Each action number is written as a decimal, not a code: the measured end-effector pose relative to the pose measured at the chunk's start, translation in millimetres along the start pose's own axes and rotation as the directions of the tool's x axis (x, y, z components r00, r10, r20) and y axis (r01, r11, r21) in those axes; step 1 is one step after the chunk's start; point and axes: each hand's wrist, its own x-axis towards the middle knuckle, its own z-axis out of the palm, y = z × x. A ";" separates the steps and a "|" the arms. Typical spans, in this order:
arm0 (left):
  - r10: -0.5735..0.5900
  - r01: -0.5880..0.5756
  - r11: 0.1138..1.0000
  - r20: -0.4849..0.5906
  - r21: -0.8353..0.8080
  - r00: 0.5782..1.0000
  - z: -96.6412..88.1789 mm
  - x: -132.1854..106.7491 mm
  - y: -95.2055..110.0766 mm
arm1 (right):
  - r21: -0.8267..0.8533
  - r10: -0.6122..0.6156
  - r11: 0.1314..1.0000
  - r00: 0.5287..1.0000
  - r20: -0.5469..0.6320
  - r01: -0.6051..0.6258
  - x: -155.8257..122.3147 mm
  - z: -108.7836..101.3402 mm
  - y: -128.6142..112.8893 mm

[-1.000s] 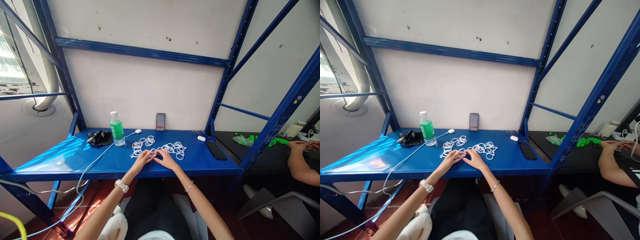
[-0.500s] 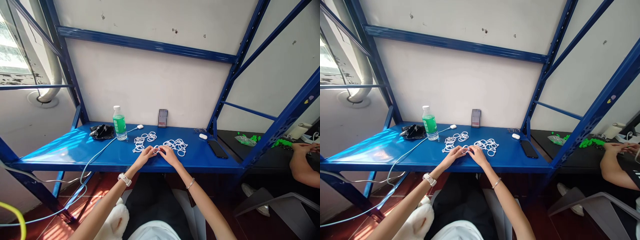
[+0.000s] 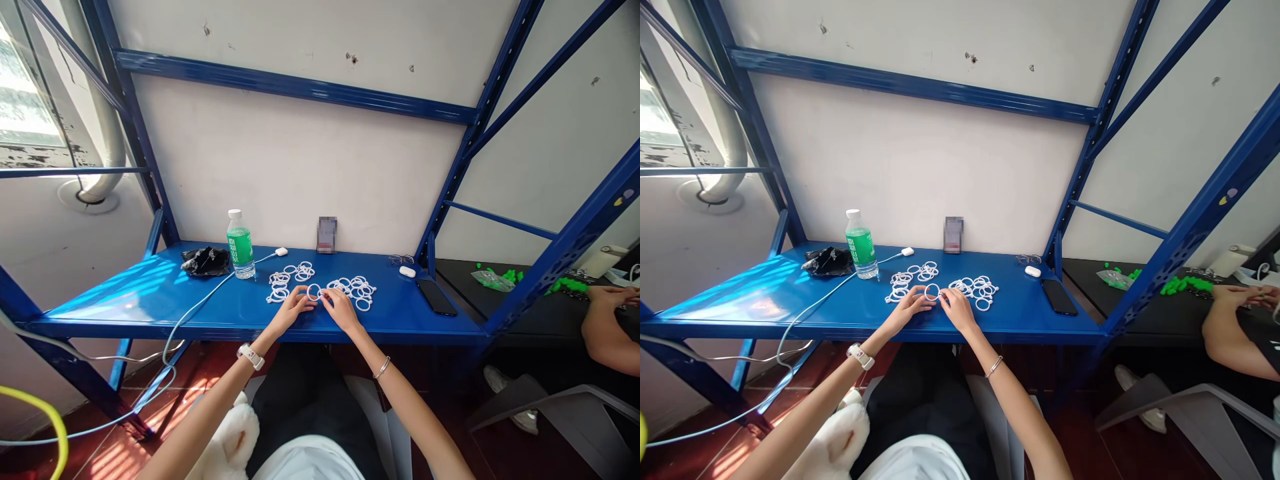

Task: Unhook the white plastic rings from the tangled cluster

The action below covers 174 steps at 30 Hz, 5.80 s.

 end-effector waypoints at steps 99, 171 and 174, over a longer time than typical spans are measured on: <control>0.158 -0.175 0.855 0.077 0.488 0.984 9.9 -9.2 15.0 | 0.549 0.263 0.816 0.962 -0.073 -0.182 -1.9 -7.8 7.8; 0.303 -0.346 0.279 0.260 0.896 0.917 4.5 -7.2 7.3 | 0.423 0.160 0.896 0.987 -0.023 -0.135 -1.8 -13.8 -3.3; 0.311 -0.348 0.289 0.256 0.892 0.915 4.4 -7.2 6.2 | 0.417 0.157 0.899 0.987 -0.020 -0.135 -1.5 -14.7 -4.8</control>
